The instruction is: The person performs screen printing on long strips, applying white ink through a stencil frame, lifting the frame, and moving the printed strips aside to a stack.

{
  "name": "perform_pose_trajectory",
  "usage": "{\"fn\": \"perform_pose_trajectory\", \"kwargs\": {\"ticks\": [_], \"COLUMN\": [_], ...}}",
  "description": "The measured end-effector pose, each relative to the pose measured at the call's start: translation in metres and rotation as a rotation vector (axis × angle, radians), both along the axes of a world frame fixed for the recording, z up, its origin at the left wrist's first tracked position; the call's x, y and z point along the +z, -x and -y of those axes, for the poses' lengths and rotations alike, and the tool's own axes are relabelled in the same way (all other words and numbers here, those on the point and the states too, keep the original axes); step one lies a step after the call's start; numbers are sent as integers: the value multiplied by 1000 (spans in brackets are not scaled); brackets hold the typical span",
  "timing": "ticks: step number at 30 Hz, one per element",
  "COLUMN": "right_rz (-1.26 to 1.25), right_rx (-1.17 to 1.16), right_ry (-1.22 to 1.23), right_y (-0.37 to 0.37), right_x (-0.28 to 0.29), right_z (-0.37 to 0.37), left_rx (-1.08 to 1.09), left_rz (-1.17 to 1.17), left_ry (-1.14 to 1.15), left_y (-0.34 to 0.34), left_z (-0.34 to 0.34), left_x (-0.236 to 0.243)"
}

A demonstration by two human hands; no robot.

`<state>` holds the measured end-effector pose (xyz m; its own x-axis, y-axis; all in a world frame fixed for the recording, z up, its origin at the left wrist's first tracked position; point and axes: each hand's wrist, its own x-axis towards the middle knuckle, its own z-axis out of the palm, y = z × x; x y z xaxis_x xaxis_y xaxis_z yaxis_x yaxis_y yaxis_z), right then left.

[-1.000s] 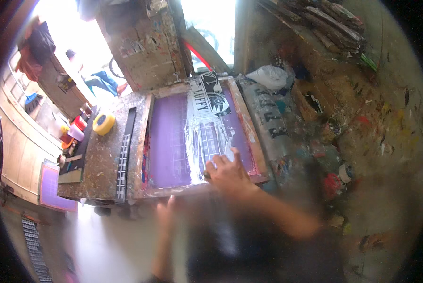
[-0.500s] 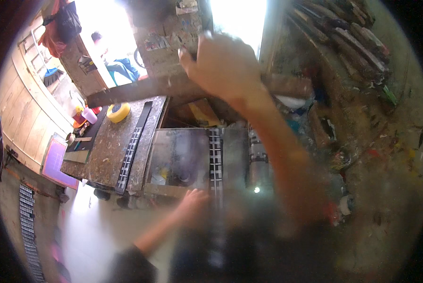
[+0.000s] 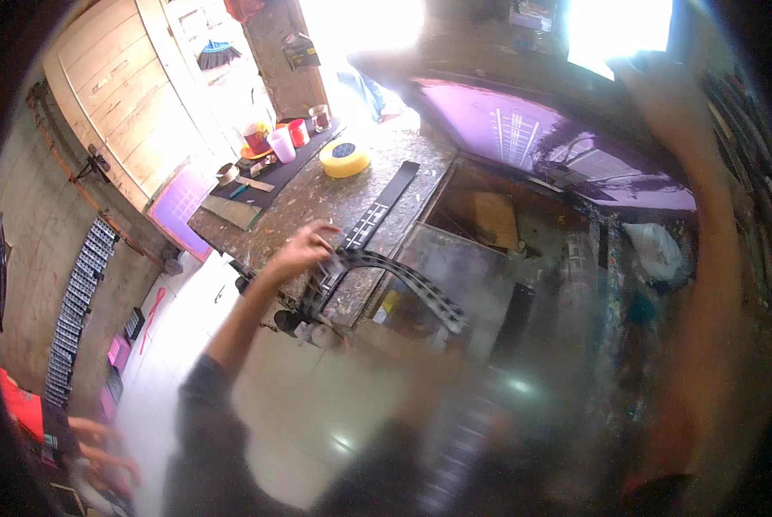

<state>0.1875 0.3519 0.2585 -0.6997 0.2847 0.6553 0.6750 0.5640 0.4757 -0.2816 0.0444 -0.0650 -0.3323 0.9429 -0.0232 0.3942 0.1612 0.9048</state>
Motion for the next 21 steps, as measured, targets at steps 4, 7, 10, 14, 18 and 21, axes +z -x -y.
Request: {"fn": "perform_pose_trajectory", "kwargs": {"ticks": [4,7,10,14,18,21], "right_rz": [-181,-200,-206,-207,-229,-225], "right_rx": [-79,-64,-68,-98,-49,-26], "right_ry": [192,237,262,322,412,453], "right_y": [-7,-3,17,12,18,22], "right_x": [2,-8,-19,-20,-35,-37], "right_z": [3,5,26,52,65,73], "left_rx": [24,317,193,-535,-588,-652], "left_rz": [-443,-1380,-1212,-665,-748,-861], "left_ry": [239,550,-309,-285,-224,-195], "left_y": [106,128,60,-188,-284,-300], "left_z": [-35,-35,-43,-13,12,6], "left_x": [86,86,27,-73,-78,-77]}}
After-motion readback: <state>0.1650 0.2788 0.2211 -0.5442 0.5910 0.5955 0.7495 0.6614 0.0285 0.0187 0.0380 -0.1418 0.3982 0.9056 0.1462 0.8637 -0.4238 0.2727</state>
